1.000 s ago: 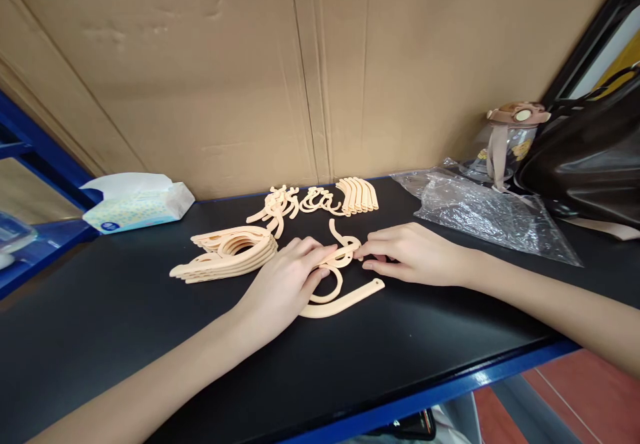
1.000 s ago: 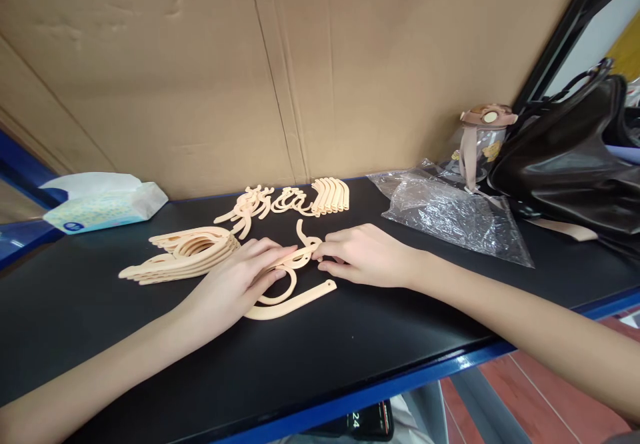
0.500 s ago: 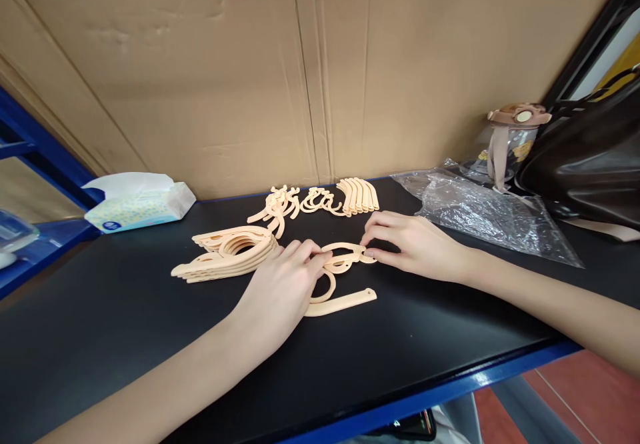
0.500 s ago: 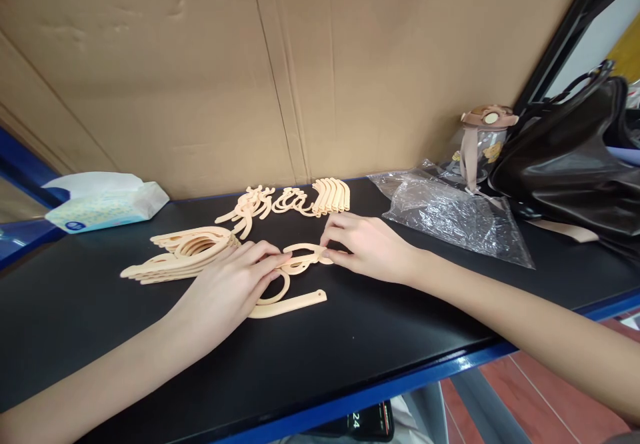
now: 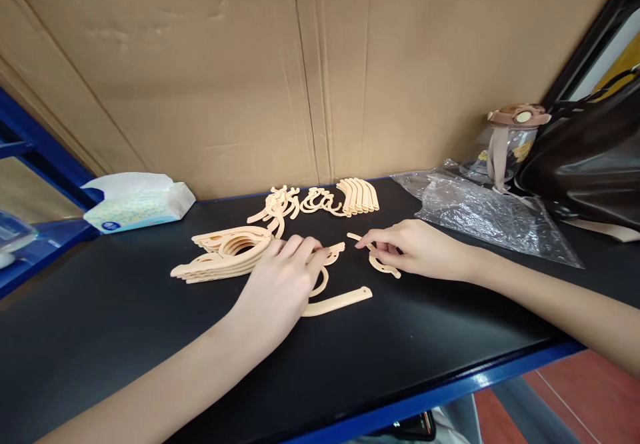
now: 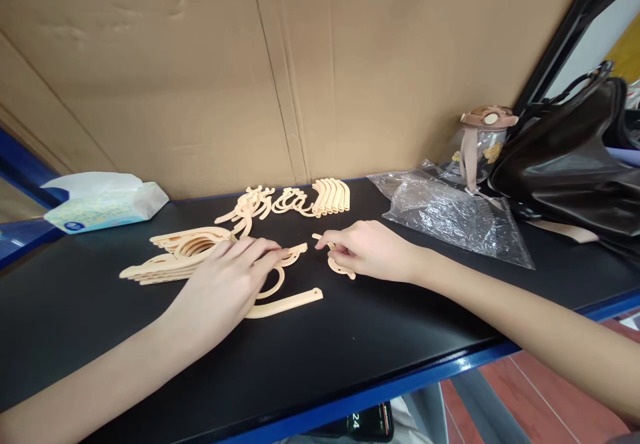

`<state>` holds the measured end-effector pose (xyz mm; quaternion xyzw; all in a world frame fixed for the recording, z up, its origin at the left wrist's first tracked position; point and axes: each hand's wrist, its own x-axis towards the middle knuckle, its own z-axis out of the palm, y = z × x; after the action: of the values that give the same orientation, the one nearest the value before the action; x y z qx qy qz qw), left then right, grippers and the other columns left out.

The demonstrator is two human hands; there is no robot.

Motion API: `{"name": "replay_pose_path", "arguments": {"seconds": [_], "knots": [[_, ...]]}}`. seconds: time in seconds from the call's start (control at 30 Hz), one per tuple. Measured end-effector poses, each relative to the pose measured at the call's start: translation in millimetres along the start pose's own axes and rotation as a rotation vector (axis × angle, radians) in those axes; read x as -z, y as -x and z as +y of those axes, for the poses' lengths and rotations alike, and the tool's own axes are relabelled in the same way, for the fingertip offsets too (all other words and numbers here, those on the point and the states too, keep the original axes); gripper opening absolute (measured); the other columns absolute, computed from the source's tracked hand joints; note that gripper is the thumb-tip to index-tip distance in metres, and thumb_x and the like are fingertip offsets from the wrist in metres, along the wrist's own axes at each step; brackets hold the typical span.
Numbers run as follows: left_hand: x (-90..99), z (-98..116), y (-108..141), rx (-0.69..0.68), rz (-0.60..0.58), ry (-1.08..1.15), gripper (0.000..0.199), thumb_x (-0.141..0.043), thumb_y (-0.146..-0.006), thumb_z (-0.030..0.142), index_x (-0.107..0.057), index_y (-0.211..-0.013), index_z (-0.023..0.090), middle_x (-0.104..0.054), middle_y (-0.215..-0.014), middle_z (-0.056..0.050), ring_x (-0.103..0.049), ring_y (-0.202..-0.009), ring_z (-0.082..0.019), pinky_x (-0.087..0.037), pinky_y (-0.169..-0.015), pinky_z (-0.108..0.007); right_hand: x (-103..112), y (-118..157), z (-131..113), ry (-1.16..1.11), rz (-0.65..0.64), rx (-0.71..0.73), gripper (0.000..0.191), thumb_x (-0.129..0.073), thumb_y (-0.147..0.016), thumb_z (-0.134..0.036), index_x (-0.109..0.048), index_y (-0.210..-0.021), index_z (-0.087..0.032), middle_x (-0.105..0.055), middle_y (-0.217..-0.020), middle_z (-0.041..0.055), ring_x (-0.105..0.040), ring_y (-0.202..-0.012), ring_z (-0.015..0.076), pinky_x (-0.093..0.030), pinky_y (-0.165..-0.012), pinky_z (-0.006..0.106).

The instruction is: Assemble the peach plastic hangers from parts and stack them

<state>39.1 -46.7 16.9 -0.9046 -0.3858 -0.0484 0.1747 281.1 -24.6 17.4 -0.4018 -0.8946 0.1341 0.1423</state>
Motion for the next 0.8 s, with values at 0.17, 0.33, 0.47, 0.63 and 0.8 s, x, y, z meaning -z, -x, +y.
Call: {"name": "replay_pose_path", "arguments": {"seconds": [0.17, 0.33, 0.47, 0.63, 0.8], "knots": [[3.4, 4.4, 1.4, -0.154, 0.053, 0.38, 0.02, -0.05, -0.093, 0.032, -0.059, -0.104, 0.018, -0.056, -0.122, -0.008, -0.05, -0.112, -0.024, -0.045, -0.089, -0.039, 5.8, 2.7, 7.9, 0.029, 0.017, 0.135, 0.03, -0.047, -0.087, -0.014, -0.065, -0.109, -0.024, -0.059, -0.101, 0.0034, -0.058, -0.074, 0.0104, -0.043, -0.066, 0.023], [1.2, 3.8, 3.1, -0.205, -0.037, 0.499, 0.013, -0.052, -0.091, 0.032, -0.055, -0.093, 0.019, -0.05, -0.129, -0.007, -0.035, -0.131, -0.024, -0.039, -0.102, -0.04, 13.0, 5.8, 14.8, 0.004, -0.095, 0.224, 0.032, -0.052, -0.085, -0.011, -0.069, -0.105, -0.029, -0.048, -0.122, 0.0038, -0.056, -0.092, 0.0121, -0.044, -0.079, 0.027], [-0.8, 2.5, 2.8, -0.198, -0.059, 0.533, 0.013, -0.048, -0.093, 0.027, -0.052, -0.084, 0.019, -0.05, -0.13, -0.007, -0.032, -0.134, -0.023, -0.039, -0.105, -0.041, 15.3, 6.5, 13.1, 0.017, -0.118, 0.194, 0.02, -0.054, -0.09, -0.03, -0.07, -0.102, -0.029, -0.049, -0.124, 0.0046, -0.055, -0.098, 0.0151, -0.044, -0.083, 0.03], [-0.9, 2.7, 1.6, -0.211, -0.05, 0.51, 0.015, -0.048, -0.093, 0.026, -0.051, -0.081, 0.019, -0.051, -0.13, -0.008, -0.031, -0.135, -0.024, -0.039, -0.106, -0.042, 13.2, 5.3, 6.4, 0.034, -0.082, 0.127, 0.02, -0.056, -0.088, -0.038, -0.068, -0.09, -0.021, -0.058, -0.103, 0.0039, -0.056, -0.095, 0.0168, -0.044, -0.082, 0.03], [-2.2, 1.5, 1.7, -0.224, -0.044, 0.461, 0.014, -0.047, -0.093, 0.026, -0.053, -0.083, 0.018, -0.05, -0.131, -0.01, -0.029, -0.136, -0.025, -0.036, -0.108, -0.044, 9.3, 3.9, 2.5, 0.08, -0.047, 0.105, 0.02, -0.056, -0.087, -0.036, -0.063, -0.083, -0.017, -0.063, -0.089, 0.0026, -0.059, -0.083, 0.0157, -0.043, -0.073, 0.028]]}}
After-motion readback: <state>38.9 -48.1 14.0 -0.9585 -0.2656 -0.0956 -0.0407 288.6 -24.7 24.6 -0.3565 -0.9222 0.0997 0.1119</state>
